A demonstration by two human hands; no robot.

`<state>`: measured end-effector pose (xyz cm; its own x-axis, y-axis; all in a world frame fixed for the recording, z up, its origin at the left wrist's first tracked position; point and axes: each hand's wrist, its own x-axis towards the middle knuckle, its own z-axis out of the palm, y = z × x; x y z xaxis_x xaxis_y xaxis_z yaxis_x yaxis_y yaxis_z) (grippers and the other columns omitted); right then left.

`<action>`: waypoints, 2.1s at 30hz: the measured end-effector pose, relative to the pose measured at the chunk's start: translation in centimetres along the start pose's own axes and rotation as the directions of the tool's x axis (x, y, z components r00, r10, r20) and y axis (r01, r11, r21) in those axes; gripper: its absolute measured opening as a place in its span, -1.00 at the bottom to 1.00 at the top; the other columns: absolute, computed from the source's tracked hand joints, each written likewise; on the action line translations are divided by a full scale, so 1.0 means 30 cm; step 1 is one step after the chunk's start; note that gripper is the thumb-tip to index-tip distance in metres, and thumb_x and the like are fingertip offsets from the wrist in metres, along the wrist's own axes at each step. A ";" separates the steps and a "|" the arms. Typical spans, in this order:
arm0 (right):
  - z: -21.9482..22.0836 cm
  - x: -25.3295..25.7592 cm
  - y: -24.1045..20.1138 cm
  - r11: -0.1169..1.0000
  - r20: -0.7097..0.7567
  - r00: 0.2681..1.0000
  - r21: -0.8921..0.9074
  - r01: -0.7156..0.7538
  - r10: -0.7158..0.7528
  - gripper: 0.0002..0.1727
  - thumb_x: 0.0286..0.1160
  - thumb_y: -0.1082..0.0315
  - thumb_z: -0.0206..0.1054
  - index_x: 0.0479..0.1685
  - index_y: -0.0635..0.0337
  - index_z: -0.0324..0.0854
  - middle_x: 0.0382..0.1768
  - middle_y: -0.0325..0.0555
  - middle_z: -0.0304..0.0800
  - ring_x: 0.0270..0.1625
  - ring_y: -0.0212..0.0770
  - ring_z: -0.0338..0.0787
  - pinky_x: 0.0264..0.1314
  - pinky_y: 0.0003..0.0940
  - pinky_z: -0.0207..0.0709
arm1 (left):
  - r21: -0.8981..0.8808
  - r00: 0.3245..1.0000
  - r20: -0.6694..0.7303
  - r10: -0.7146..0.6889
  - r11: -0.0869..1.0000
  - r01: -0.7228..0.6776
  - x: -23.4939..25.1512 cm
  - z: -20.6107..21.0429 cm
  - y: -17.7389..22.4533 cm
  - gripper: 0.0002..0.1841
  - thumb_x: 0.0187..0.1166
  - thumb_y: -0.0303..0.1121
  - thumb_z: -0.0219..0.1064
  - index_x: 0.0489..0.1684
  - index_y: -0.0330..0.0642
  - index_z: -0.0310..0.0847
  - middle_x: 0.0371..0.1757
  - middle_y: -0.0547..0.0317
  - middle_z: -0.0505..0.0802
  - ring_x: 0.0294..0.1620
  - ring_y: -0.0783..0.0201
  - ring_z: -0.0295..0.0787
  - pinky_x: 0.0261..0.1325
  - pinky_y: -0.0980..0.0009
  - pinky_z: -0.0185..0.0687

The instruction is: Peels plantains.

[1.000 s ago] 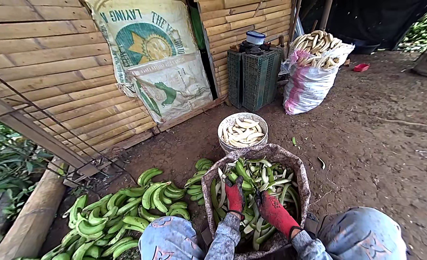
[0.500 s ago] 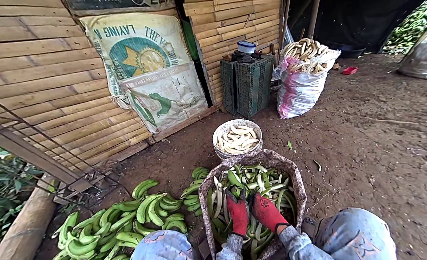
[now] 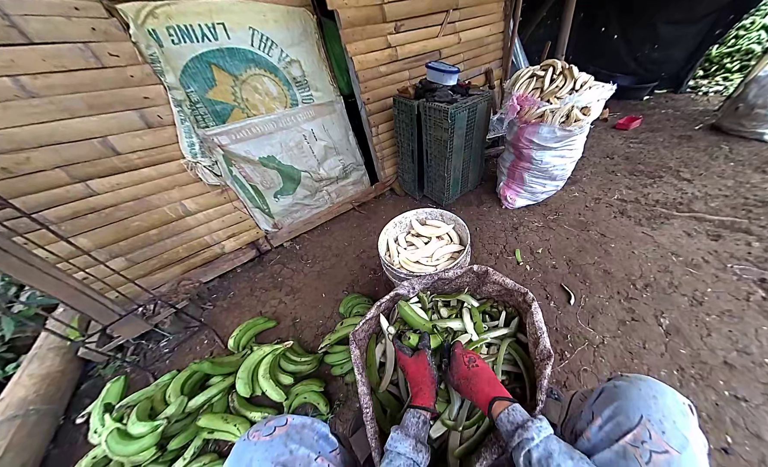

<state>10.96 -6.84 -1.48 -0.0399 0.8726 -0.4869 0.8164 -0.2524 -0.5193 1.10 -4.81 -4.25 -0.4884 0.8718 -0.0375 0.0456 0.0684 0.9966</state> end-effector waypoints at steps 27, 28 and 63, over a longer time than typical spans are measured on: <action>-0.218 -0.215 -0.048 0.847 -0.279 0.810 -0.025 0.531 -0.516 -0.62 0.65 0.13 0.24 0.29 0.11 0.69 0.04 0.01 0.86 0.13 -0.02 0.84 0.27 0.05 0.62 | -0.449 0.902 0.421 -0.094 0.843 0.297 0.109 -0.276 0.339 -0.54 0.91 -0.15 -0.24 0.08 -0.29 0.54 -0.47 0.06 0.73 -0.62 0.24 0.67 -0.59 0.36 0.66; -0.211 -0.214 -0.050 0.807 -0.299 0.762 -0.053 0.588 -0.574 -0.61 0.61 0.13 0.27 0.31 0.08 0.69 0.09 -0.01 0.85 0.15 -0.04 0.84 0.28 0.01 0.64 | -0.451 0.911 0.410 -0.049 0.857 0.249 0.115 -0.266 0.307 -0.56 0.89 -0.22 -0.20 0.12 -0.34 0.57 -0.41 0.01 0.77 -0.55 0.23 0.71 -0.51 0.33 0.71; -0.104 -0.158 -0.069 0.903 -0.463 0.776 -0.171 0.395 -0.428 -0.45 0.41 0.40 0.36 0.48 0.17 0.60 0.26 0.36 0.70 0.30 0.39 0.71 0.25 0.24 0.58 | 0.053 0.929 0.318 0.191 0.974 -0.218 0.034 -0.215 0.241 -0.53 0.88 -0.38 -0.10 0.60 -0.58 0.29 0.54 -0.39 0.56 0.59 0.09 0.48 0.69 0.29 0.25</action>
<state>11.26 -9.15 4.11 -0.1132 0.9790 0.1697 0.8198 0.1886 -0.5407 -4.69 -6.54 3.40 -0.1676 0.9770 0.1320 0.1970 -0.0980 0.9755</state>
